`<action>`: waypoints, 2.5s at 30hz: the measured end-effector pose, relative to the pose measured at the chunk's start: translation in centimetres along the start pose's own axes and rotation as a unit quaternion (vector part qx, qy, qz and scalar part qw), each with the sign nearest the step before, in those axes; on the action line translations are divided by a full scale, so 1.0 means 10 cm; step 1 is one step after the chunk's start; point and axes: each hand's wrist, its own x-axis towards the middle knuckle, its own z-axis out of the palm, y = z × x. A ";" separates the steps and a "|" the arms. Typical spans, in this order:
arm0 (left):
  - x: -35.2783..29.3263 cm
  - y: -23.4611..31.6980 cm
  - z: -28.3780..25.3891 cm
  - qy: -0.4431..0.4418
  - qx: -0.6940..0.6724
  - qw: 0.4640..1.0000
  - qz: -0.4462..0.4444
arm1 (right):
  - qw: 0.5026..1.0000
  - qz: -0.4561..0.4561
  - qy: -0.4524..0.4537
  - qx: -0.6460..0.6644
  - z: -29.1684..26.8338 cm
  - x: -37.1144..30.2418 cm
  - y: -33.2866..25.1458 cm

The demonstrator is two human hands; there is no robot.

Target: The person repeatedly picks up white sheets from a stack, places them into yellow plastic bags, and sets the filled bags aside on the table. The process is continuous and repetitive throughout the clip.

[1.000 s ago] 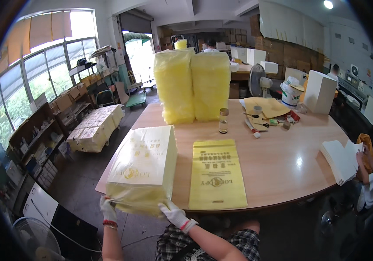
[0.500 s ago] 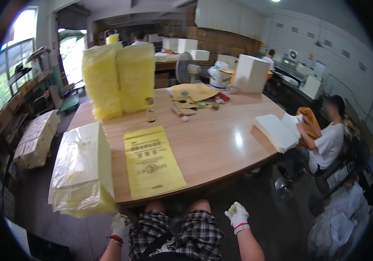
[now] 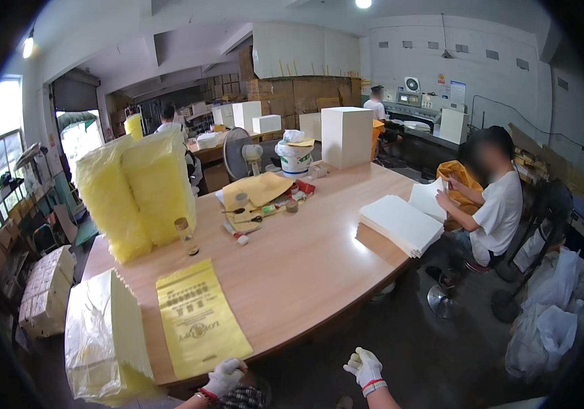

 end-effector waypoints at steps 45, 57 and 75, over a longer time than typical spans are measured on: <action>3.58 0.96 3.31 -0.091 0.360 0.893 0.255 | 0.525 -0.210 0.271 -0.779 1.42 4.95 -4.81; 3.40 0.78 3.06 -0.013 0.011 0.997 0.079 | 0.541 -0.231 0.192 -0.785 1.77 4.09 -3.95; -2.29 -0.18 -0.48 -0.053 0.181 0.579 -0.793 | 0.529 -0.284 0.064 -0.797 2.50 2.77 -1.90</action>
